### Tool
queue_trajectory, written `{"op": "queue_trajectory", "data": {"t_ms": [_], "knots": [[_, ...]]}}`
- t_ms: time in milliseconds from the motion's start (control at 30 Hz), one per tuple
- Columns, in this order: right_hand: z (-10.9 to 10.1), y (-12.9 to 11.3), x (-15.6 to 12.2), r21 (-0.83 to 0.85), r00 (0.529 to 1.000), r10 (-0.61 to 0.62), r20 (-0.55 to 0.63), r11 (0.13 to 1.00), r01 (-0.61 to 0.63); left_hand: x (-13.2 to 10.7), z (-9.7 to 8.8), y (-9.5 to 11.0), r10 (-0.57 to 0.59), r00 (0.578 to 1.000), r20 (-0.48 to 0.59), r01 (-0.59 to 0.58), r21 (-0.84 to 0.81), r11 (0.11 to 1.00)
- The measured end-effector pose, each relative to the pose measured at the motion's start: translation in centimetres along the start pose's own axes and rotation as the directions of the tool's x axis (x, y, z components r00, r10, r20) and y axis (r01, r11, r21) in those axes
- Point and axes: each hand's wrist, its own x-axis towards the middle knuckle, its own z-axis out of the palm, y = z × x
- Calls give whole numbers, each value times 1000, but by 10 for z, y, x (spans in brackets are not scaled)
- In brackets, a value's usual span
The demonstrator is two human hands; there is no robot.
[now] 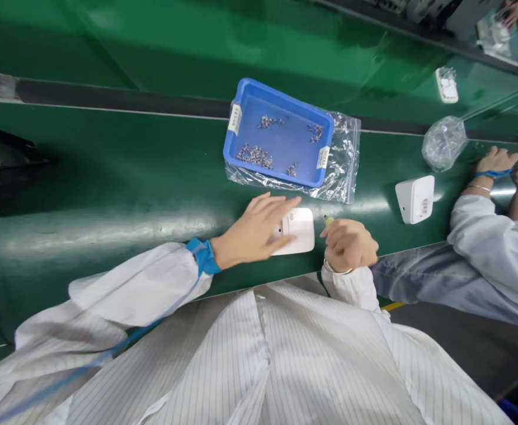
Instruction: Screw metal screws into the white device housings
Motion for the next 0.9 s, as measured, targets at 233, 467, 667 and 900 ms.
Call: {"op": "queue_trajectory", "data": {"t_ms": [233,467,667,900], "knots": [[-12,-5,37,202,949,22,-313,978,44,-13,11,25,21,994,-105,-9,118,993],[13,-22,21,66,892,-446,-71,891,450,54,-101,-91,-163,413,-896,296,-36,954],[45,-31,23,-94,754,-655,44,749,656,92,-145,-156,-643,267,-718,629,-376,681],[50,-30,26,-167,764,-628,145,746,645,130,-97,-118,3,967,-256,80,312,947]]}}
